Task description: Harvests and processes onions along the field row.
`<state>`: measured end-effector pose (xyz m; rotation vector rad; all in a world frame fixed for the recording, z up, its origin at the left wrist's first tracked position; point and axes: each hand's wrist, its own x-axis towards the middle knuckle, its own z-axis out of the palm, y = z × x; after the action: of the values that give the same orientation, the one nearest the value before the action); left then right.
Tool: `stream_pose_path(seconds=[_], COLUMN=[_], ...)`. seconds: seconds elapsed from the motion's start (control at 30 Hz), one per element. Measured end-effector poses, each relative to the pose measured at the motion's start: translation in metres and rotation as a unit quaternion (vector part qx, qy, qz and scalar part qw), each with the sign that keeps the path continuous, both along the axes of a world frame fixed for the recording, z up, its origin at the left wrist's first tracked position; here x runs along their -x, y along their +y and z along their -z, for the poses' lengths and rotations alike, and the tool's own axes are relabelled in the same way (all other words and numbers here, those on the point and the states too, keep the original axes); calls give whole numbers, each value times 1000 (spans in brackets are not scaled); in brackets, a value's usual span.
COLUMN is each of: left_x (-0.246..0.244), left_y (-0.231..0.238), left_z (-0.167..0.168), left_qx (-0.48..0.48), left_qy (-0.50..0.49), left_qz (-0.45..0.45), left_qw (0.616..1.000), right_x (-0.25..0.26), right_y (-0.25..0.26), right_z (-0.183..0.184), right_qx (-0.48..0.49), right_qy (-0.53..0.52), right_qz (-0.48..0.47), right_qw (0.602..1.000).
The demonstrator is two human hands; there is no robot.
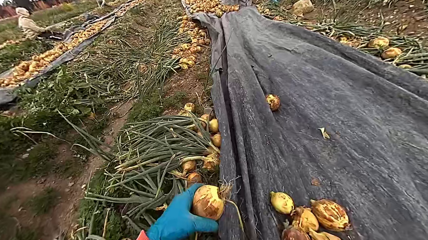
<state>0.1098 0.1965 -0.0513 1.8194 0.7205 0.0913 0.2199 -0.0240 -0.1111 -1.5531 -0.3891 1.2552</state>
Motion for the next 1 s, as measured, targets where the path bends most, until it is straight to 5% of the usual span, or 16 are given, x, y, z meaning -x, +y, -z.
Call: stream_pose_path(seconds=[0.2,0.27,0.33,0.4,0.47,0.53,0.6,0.73,0.87,0.93,1.0], left_x=[26,27,17,15,14,14,4,0,4,-4,-27], left_y=[-44,-46,-36,-9,-2,-26,-50,-75,-91,-86,-54], left_z=[-36,-43,-44,-30,-27,-22,-18,-7,-1,-19,-47], left_qx=[18,-77,-225,-244,-200,-171,-229,-320,-345,-413,-420], left_qy=[51,127,246,286,176,45,-30,-12,-35,32,279], left_qz=[177,161,90,-7,-47,21,103,165,210,215,170], left_qw=[983,976,939,927,963,984,968,933,914,884,847], right_x=[-3,-2,1,0,-13,-15,-8,1,-6,-9,-17], right_y=[18,15,10,2,6,9,15,15,9,1,-9], right_z=[-25,-20,-20,-23,-10,7,1,-4,-2,-9,-18], right_qx=[-129,-135,-153,-146,-56,23,-30,-111,-84,-101,-144], right_qy=[-71,-108,-20,70,21,-41,-54,71,103,98,45], right_qz=[-33,-22,2,33,30,-45,-37,87,66,58,86], right_qw=[989,985,988,986,998,998,997,987,989,988,985])
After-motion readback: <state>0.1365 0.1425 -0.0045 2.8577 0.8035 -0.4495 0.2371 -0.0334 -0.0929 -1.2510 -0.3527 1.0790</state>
